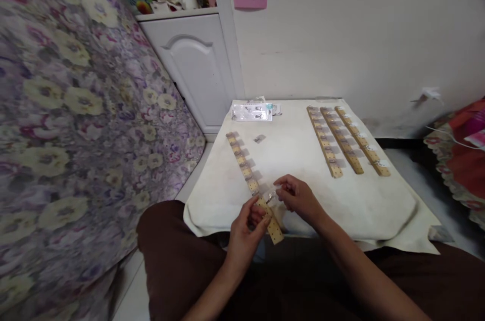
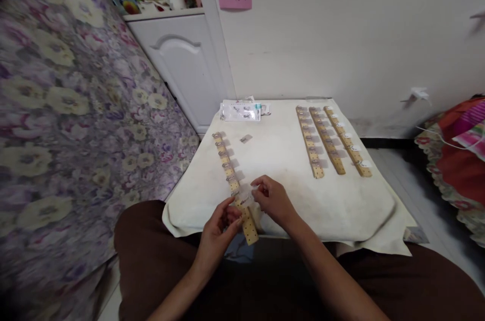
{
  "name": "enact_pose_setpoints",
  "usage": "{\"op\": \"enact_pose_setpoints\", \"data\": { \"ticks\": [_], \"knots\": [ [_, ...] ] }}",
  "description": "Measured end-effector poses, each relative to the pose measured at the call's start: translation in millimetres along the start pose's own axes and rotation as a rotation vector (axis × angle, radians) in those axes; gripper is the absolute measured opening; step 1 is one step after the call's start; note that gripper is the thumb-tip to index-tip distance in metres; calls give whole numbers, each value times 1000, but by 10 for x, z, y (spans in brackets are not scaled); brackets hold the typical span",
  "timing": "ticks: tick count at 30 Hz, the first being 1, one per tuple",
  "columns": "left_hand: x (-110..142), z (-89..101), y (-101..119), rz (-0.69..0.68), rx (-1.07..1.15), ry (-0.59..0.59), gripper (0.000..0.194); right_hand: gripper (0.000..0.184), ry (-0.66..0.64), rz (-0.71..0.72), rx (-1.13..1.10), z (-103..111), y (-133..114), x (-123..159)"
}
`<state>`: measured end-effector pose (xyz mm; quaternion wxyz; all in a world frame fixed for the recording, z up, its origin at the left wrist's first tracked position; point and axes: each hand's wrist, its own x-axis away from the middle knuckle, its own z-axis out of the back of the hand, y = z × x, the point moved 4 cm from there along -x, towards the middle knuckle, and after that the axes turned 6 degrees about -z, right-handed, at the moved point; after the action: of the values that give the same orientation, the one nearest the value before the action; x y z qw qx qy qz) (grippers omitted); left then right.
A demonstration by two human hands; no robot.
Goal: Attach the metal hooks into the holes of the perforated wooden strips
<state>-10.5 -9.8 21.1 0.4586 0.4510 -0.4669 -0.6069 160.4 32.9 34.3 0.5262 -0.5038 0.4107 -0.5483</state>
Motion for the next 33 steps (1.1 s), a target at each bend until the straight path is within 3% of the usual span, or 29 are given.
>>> {"op": "enact_pose_setpoints", "data": {
  "ticks": [4,11,15,24,33],
  "knots": [
    [17,-72,-49,115,317,65,52,16,-80,-45,-40,-125,51,143],
    [170,-96,-105,240,418,15,45,24,-280,-191,-356,-241,334,332],
    [210,-84,-166,257,392,52,42,24,-205,-166,-262,-254,431,362],
    [79,1,-322,197,236,141,37,19,22,-67,153,-281,395,197],
    [22,9,-420,223,152,60,37,22,50,-114,147,-272,488,85]
  ]
}}
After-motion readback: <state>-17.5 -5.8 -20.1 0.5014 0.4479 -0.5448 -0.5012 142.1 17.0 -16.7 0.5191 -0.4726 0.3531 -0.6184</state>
